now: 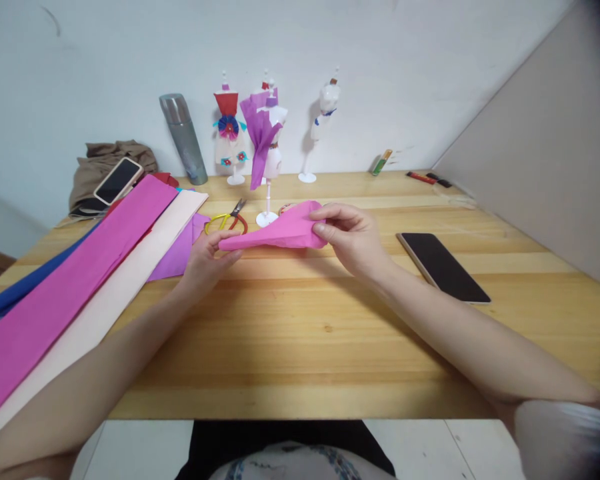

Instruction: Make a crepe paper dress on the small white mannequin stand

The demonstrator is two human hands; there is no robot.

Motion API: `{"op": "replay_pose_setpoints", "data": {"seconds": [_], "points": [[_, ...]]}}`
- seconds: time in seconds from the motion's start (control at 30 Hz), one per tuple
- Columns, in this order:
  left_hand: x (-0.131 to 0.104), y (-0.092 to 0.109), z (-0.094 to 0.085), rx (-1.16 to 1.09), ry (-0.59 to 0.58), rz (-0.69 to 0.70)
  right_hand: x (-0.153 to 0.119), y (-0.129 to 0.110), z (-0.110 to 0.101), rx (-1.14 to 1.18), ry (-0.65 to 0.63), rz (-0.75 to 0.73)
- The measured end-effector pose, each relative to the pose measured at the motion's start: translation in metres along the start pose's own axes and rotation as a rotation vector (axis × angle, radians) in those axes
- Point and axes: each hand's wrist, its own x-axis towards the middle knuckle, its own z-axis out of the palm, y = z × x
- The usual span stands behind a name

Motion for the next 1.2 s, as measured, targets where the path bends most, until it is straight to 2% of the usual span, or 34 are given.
{"op": "replay_pose_setpoints", "data": {"seconds": [0.1,0.23,0.33,0.47,0.57,0.67,0.77,0.83,0.93,1.07,1.2], "points": [[0.001,-0.003,0.001,-0.091,-0.020,-0.066,0.000,-0.001,0.002,0.095,-0.007,0.021],[0.002,-0.006,0.002,-0.104,0.018,-0.008,-0.001,-0.004,0.003,0.205,-0.039,0.094],[0.001,0.001,0.002,-0.102,0.027,0.007,-0.001,-0.002,0.001,0.216,-0.057,0.166],[-0.002,0.018,0.001,-0.237,0.019,-0.099,0.003,0.004,-0.005,0.160,-0.011,0.214],[-0.002,0.022,0.001,-0.226,-0.040,-0.168,0.005,0.009,-0.008,0.111,0.000,0.284],[0.000,0.020,0.001,-0.216,-0.053,-0.199,0.005,0.010,-0.007,0.106,-0.084,0.411],[0.001,0.016,0.001,-0.256,0.009,-0.238,0.005,0.009,-0.007,0.115,-0.232,0.489],[0.002,0.016,0.000,-0.293,0.044,-0.268,0.004,0.008,-0.008,0.099,-0.304,0.486],[0.002,0.018,0.000,-0.326,0.082,-0.299,0.003,0.006,-0.010,0.085,-0.331,0.472],[0.002,0.021,0.001,-0.334,0.122,-0.281,0.003,0.006,-0.010,0.139,-0.291,0.441],[0.002,0.020,0.002,-0.316,0.146,-0.224,0.004,0.015,-0.008,0.060,-0.191,0.376]]}}
